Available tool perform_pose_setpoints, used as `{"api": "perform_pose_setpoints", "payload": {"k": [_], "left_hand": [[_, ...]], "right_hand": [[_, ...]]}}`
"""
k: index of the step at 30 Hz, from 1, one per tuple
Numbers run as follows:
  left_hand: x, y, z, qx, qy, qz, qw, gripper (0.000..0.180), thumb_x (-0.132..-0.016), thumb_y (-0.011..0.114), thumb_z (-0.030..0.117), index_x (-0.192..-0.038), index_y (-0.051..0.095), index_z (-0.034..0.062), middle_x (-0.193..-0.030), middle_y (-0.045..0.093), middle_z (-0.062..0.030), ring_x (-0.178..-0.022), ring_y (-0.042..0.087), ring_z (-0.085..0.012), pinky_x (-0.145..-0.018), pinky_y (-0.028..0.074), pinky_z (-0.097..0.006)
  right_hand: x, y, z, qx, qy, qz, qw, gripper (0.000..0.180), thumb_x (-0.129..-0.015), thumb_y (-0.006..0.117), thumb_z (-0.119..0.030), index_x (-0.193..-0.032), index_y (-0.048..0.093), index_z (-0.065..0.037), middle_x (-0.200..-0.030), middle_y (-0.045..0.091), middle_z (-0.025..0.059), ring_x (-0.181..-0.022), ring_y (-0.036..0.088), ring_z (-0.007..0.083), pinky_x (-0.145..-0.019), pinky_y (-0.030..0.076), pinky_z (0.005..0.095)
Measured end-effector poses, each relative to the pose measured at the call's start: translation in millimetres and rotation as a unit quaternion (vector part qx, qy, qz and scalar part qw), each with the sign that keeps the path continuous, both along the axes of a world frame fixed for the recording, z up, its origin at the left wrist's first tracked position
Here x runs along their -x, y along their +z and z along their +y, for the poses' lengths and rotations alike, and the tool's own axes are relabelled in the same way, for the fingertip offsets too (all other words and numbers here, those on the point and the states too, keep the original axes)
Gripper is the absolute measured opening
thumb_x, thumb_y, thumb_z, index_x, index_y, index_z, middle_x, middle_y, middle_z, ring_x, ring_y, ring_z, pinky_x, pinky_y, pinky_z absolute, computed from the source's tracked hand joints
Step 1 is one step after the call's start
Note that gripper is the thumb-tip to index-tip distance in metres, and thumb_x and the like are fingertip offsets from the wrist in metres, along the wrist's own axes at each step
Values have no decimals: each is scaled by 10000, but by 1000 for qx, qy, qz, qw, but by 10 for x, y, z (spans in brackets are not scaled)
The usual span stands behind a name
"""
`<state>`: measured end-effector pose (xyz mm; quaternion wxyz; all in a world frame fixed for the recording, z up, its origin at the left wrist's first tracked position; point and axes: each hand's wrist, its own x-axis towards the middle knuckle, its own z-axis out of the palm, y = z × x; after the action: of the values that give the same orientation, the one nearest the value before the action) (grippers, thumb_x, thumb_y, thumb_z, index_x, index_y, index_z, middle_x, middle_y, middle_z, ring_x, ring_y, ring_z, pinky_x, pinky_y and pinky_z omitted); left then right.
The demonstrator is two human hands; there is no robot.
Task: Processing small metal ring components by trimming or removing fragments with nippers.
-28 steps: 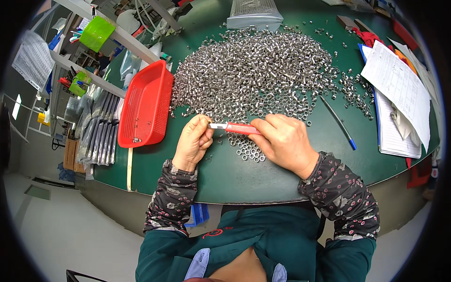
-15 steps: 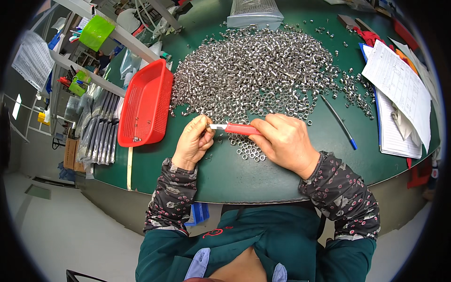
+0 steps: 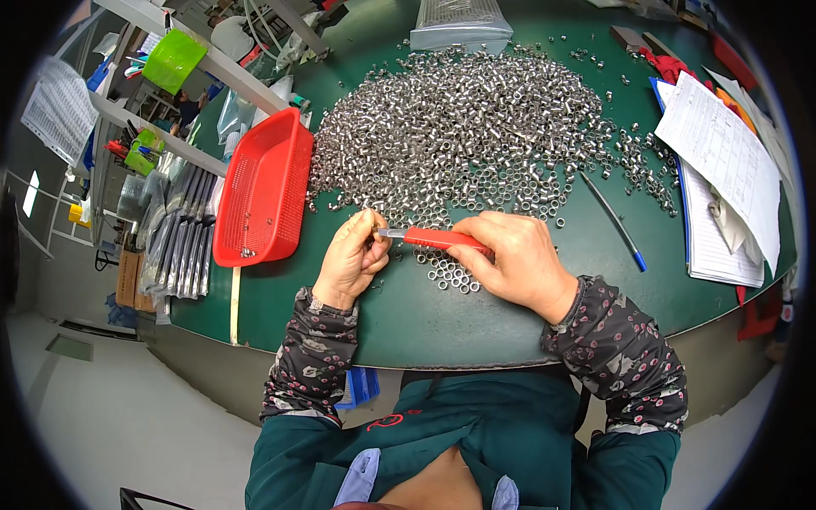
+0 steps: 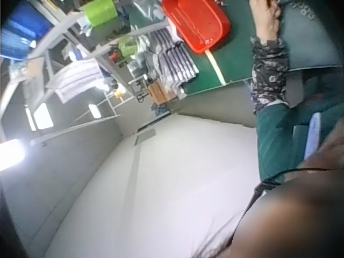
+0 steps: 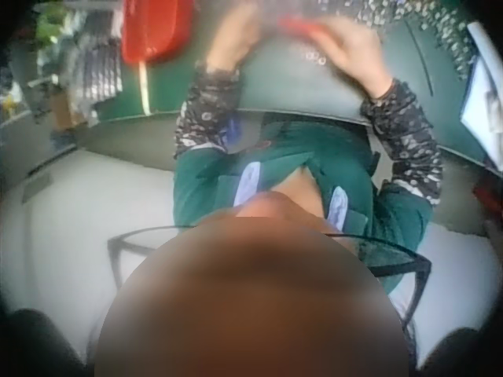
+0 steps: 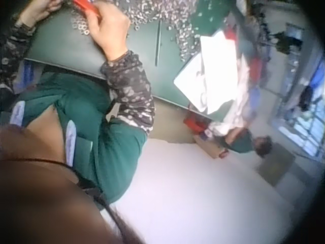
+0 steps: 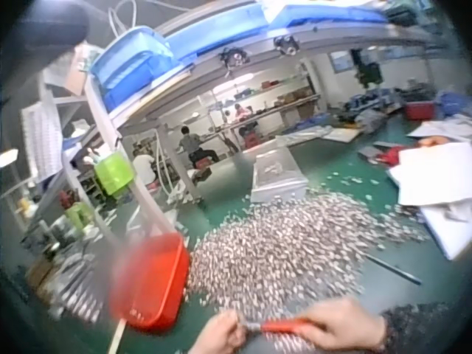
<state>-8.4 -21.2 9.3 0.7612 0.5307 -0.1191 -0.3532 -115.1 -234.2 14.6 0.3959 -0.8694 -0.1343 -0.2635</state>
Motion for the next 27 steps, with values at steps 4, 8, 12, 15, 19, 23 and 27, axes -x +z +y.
{"api": "perform_pose_setpoints", "payload": {"k": [4,8,12,15,19,23,27], "left_hand": [[-9,-5,9,-12,-6,10,1000,337,-989,395,287,-743,446,62,-559,397,-5,-395,242,-25,-358,214,-164],[-29,-25,37,-11,-18,24,1000,342,-986,402,274,-718,436,65,-556,393,-6,-396,242,-29,-357,217,-168],[-52,-58,65,8,-42,31,999,312,-961,463,282,-737,463,64,-553,390,12,-411,267,-32,-358,211,-178],[-47,-57,67,4,-44,36,998,302,-953,476,271,-735,466,61,-553,382,17,-421,276,-35,-360,212,-181],[-50,-22,76,-7,-49,53,997,284,-946,489,256,-738,471,63,-552,376,27,-428,287,-33,-360,208,-181],[-50,23,67,-19,-46,60,997,276,-945,485,244,-735,471,66,-552,370,33,-431,292,-32,-358,205,-181],[-96,16,89,-19,-103,61,993,298,-946,474,246,-700,456,79,-534,371,32,-416,275,-33,-351,197,-184]], "right_hand": [[-5,-4,-10,-11,8,12,1000,161,-773,678,-179,-851,650,-42,-677,598,94,-554,585,258,-503,458,353],[1,17,-14,26,1,16,1000,164,-775,677,-180,-869,650,-48,-691,598,88,-570,589,261,-511,463,355],[11,37,-20,49,1,5,999,164,-755,685,-137,-884,642,-45,-674,574,87,-570,567,250,-511,451,342],[7,36,-25,77,-4,-19,997,180,-741,693,-138,-886,637,-48,-673,556,78,-572,557,244,-511,447,343],[-6,68,-27,107,-11,-42,993,179,-748,694,-180,-870,639,-62,-683,553,65,-587,574,244,-519,462,354],[-12,84,-39,126,-11,-74,989,215,-708,718,-146,-877,631,-47,-691,552,72,-602,557,240,-522,446,348],[-18,111,-63,172,-20,-98,980,223,-710,717,-182,-878,616,-75,-676,503,39,-617,547,208,-539,450,335]]}}
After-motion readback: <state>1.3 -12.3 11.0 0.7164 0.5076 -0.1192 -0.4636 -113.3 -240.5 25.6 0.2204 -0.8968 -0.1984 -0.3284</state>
